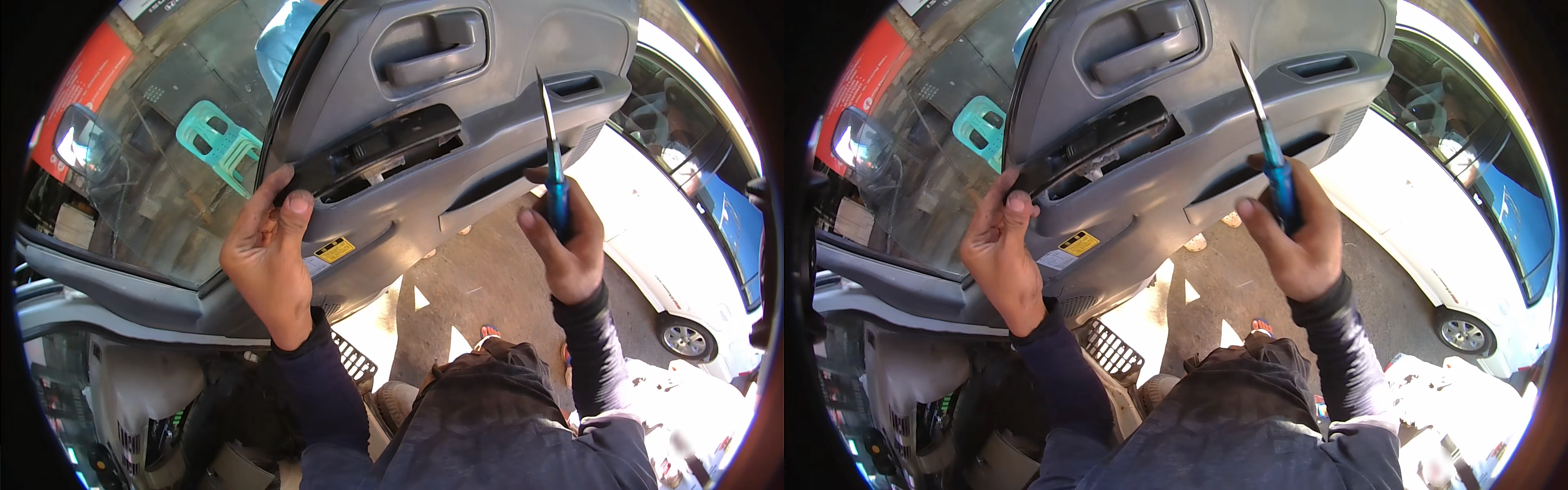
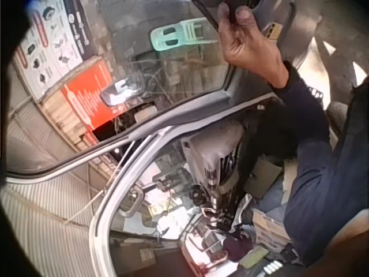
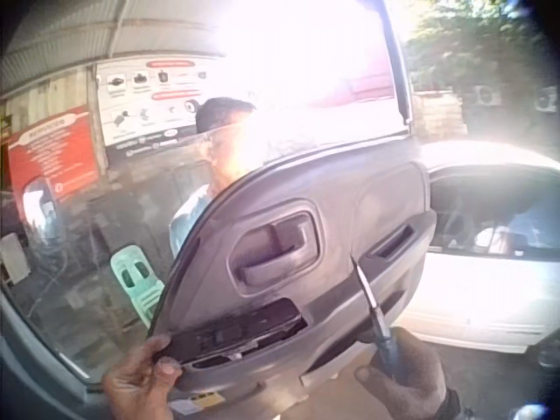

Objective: The person removes a door panel trim piece using a screwdriver, disconnects a door lock actuator, and replaces it with a new unit. They then reconnect the wiring and reassemble the door panel.

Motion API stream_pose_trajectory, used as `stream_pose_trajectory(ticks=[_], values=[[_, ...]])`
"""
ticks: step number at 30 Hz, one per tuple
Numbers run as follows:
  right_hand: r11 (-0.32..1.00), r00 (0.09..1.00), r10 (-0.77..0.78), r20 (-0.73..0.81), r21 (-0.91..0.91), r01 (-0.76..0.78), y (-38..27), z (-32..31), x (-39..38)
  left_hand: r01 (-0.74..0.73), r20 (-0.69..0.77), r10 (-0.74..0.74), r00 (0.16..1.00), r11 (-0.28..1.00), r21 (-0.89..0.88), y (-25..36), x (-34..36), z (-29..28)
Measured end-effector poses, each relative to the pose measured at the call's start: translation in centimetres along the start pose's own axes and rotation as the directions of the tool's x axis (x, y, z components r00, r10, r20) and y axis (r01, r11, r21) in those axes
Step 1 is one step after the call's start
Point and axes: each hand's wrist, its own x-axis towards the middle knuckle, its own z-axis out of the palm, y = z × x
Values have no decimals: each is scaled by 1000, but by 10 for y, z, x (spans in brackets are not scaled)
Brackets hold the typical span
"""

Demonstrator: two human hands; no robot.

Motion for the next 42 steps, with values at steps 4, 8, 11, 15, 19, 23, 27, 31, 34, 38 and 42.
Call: stream_pose_trajectory(ticks=[4, 8, 11, 15, 19, 23, 27, 31, 34, 38, 42], values=[[939, 987, 1, 161, 340, -57, -14, 22, 43, 15, 24, -13, 1000, 997, -78, 0, -10, -4], [762, 931, -71, 359, 622, -182, -27, 33, 66, 78, 6, -81, 997, 945, -318, 6, -27, -5], [706, 914, -130, 385, 683, -187, -23, 34, 61, 152, 23, -156, 988, 909, -389, 6, -46, -10], [716, 910, -185, 372, 685, -134, -1, 31, 39, 306, 152, -268, 951, 879, -367, -8, -72, -19], [745, 899, -234, 371, 662, -79, 10, 37, 31, 309, 180, -258, 949, 872, -380, -28, -83, -18], [766, 789, -529, 313, 576, 284, -12, 40, 44, 326, 184, -281, 942, 893, -309, -31, -82, -13], [830, 677, -540, 500, 449, 330, -51, 43, 67, 467, 395, -356, 847, 852, -235, -25, -76, -6], [811, 610, -577, 543, 470, 350, -72, 55, 73, 542, 547, -390, 741, 828, -143, -31, -74, -3], [838, 621, -534, 574, 458, 297, -67, 51, 69, 559, 435, -426, 793, 792, -245, -35, -78, -13], [832, 753, -353, 555, 554, -18, -33, 34, 67, 318, 174, -267, 948, 741, -592, -32, -83, -32], [818, 734, -346, 585, 571, -69, 2, 35, 57, 279, 43, -375, 926, 604, -747, -28, -81, -30]])
